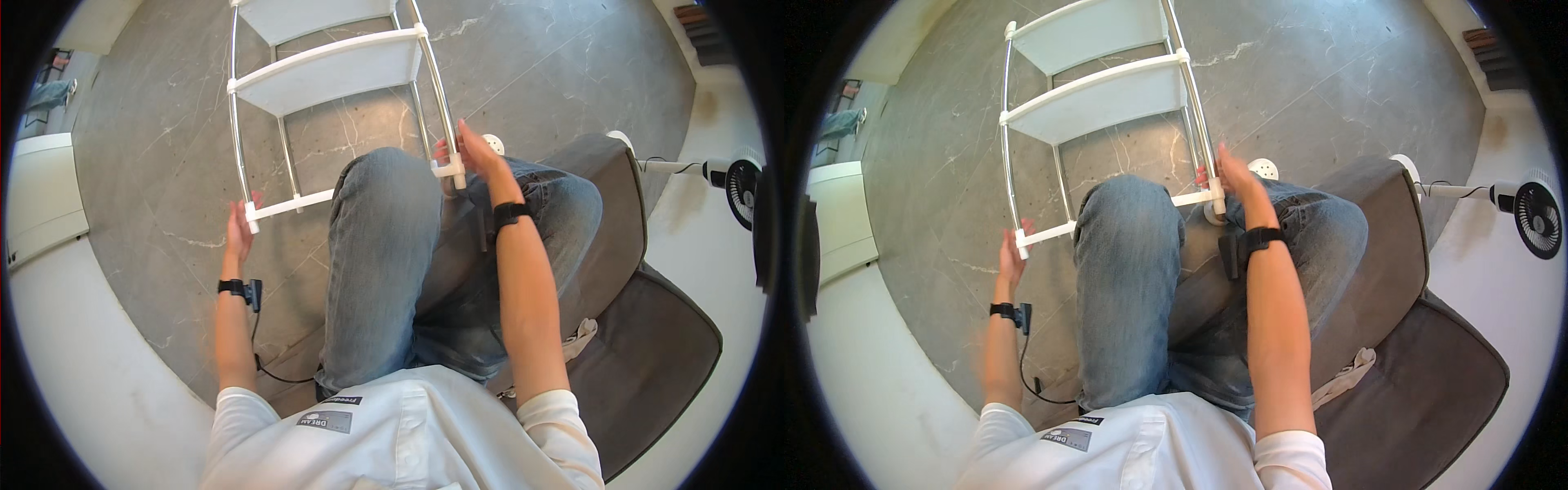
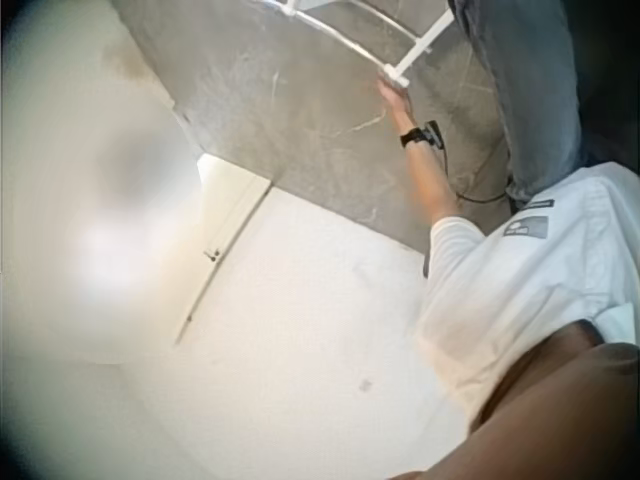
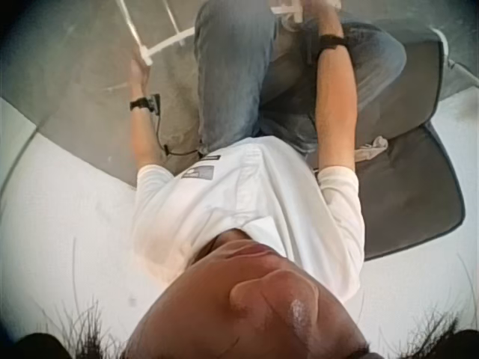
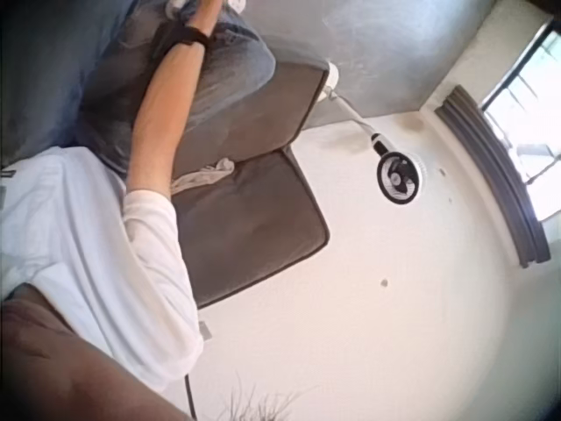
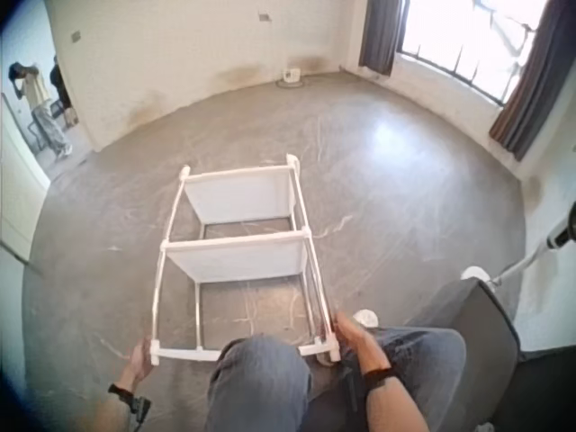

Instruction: Assemble a multi-tiered white plastic storage cart by attaching support poles and shelves.

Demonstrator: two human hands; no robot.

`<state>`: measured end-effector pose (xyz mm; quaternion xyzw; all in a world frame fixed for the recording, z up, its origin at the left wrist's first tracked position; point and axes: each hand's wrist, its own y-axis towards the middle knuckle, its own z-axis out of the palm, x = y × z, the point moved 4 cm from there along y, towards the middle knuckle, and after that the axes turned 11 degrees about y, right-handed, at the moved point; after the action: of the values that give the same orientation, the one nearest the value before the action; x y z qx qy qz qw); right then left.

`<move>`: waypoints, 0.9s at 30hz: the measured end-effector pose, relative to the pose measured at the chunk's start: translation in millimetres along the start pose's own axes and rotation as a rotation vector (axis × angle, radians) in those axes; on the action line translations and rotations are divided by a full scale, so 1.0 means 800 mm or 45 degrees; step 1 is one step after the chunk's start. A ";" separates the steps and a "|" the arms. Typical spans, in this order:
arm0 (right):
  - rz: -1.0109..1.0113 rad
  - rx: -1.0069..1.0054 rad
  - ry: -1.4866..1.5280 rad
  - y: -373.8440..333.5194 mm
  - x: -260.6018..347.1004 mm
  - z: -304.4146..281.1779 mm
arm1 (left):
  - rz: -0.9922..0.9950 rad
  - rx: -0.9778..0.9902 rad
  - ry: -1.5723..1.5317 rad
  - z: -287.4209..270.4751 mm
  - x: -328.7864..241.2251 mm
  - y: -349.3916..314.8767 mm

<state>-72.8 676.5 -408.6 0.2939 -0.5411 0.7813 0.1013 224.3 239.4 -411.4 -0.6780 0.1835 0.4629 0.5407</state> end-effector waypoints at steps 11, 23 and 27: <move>-0.289 0.175 0.494 -0.039 -0.025 0.031 | 0.262 -0.141 -0.437 -0.019 0.079 0.040; -0.984 0.367 0.513 -0.161 0.204 0.061 | 0.929 -0.030 -0.306 0.112 -0.300 -0.060; -1.109 0.358 -0.009 -0.246 0.255 0.080 | 0.958 0.031 -0.394 0.104 -0.374 -0.080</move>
<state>-121.0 663.5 -122.7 0.5076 -0.2562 0.7308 0.3776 85.5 261.6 -127.3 -0.4793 0.3407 0.7228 0.3629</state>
